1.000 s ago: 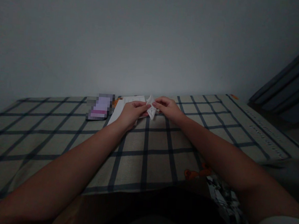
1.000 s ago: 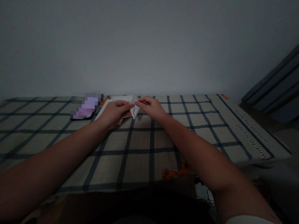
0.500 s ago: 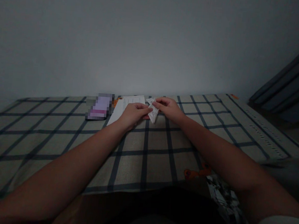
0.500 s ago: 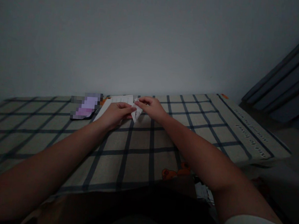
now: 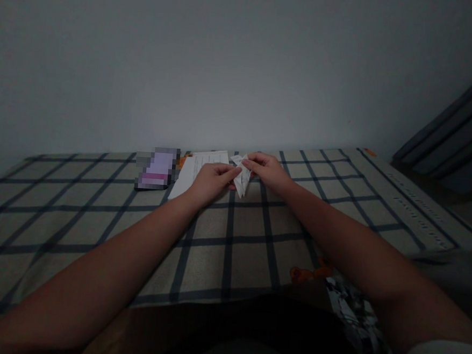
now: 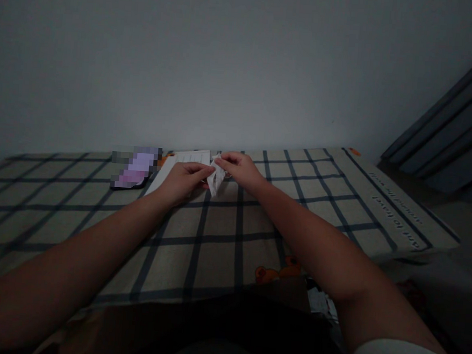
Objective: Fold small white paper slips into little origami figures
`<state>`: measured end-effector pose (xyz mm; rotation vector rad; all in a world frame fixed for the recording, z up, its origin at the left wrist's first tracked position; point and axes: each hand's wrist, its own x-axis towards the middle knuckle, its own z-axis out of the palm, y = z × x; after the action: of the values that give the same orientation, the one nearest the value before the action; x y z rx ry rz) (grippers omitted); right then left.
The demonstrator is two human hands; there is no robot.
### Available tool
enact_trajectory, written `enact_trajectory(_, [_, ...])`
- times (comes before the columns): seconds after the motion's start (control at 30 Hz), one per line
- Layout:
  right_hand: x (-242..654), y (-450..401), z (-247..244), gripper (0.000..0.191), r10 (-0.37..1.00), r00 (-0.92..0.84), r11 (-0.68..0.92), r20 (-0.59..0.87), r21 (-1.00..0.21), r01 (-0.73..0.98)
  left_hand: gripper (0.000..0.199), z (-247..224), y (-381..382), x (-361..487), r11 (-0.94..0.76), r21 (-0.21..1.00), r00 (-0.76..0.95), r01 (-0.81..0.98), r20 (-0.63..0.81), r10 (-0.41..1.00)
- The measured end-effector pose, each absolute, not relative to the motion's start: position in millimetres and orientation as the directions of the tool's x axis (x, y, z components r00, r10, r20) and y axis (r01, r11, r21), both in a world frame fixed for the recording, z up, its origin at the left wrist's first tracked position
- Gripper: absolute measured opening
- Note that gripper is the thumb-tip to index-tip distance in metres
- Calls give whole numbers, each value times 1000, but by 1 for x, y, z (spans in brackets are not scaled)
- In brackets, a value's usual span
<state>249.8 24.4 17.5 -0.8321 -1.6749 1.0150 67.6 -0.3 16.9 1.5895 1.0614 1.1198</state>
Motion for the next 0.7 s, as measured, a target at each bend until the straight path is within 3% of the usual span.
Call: enact_trajectory(0.7, [249,28,14,27,905,-190,396,381,-917,49,30,20,-3,65,-326,878,220,350,261,940])
